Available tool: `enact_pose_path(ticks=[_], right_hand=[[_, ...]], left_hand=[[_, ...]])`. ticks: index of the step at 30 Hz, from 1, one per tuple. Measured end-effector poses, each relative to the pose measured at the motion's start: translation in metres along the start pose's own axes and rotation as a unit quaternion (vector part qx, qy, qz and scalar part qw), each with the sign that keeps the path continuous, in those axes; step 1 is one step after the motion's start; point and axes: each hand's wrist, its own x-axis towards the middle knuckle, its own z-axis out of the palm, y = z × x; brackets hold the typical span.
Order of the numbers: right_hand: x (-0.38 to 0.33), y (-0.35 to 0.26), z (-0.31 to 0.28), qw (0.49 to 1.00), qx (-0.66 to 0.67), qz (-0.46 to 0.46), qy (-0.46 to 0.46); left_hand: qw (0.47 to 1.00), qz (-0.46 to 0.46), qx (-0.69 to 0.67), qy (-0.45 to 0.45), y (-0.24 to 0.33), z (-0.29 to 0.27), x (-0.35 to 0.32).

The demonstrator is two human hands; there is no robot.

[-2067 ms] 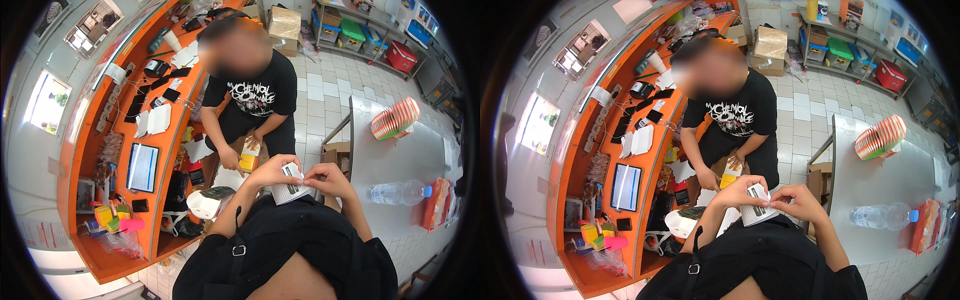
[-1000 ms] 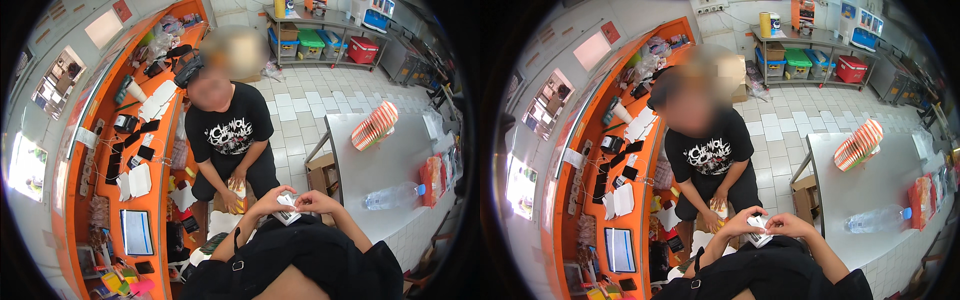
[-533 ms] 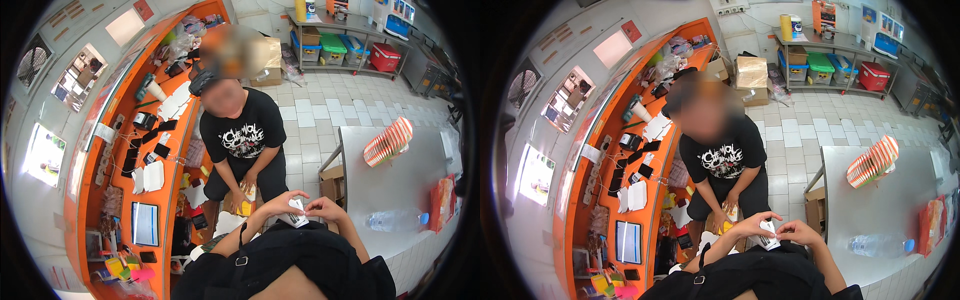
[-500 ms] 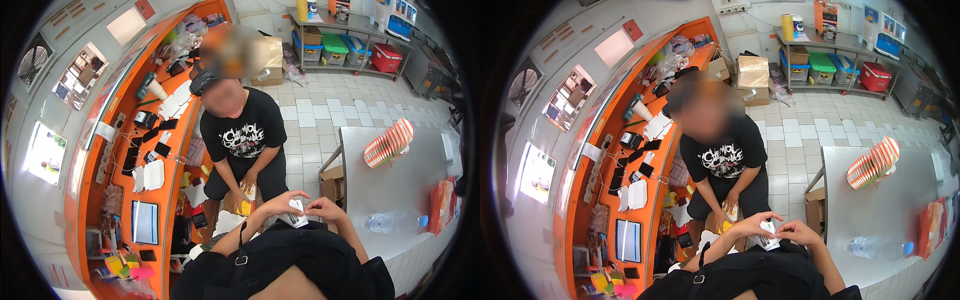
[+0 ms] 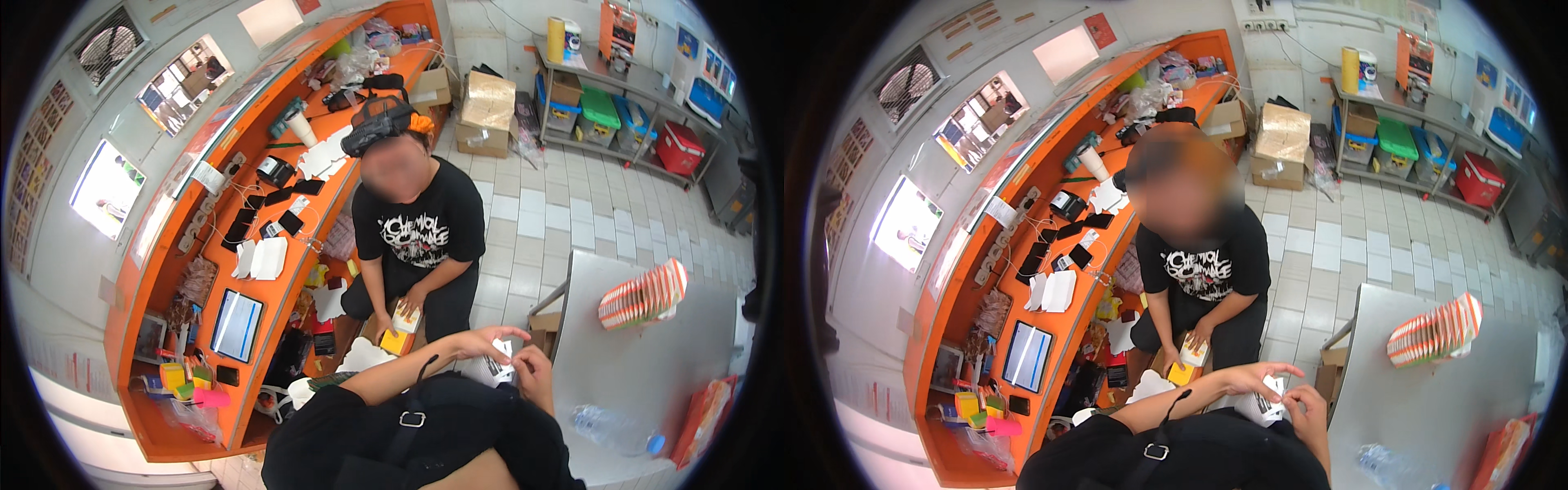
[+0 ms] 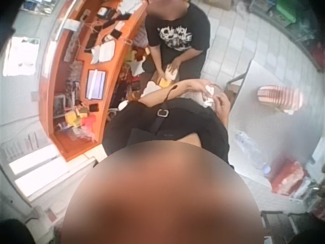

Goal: The person repeatedly folds flat cardboard food containers into their final shape by hand, then places them into a stack. The person also briefly handles a printed receipt and places it on a display case.

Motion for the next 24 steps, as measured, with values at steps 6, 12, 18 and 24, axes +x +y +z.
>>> enact_pose_path(ticks=[6, 12, 18, 24], right_hand=[[-0.004, 0.01, -0.018, 0.978, -0.074, -0.109, 0.162], [0.026, -0.003, -0.048, 0.952, -0.049, -0.124, 0.276], [0.067, -0.028, -0.098, 0.91, 0.157, -0.176, 0.34], [0.061, -0.032, -0.105, 0.927, 0.225, -0.109, 0.279]], left_hand=[[0.996, -0.017, -0.085, -0.009, -0.004, 0.011, 0.048], [0.998, 0.04, -0.033, 0.038, 0.048, 0.026, 0.078], [0.972, 0.127, 0.158, 0.118, 0.134, 0.048, 0.082], [0.947, 0.132, 0.265, 0.125, 0.152, 0.069, 0.101]])
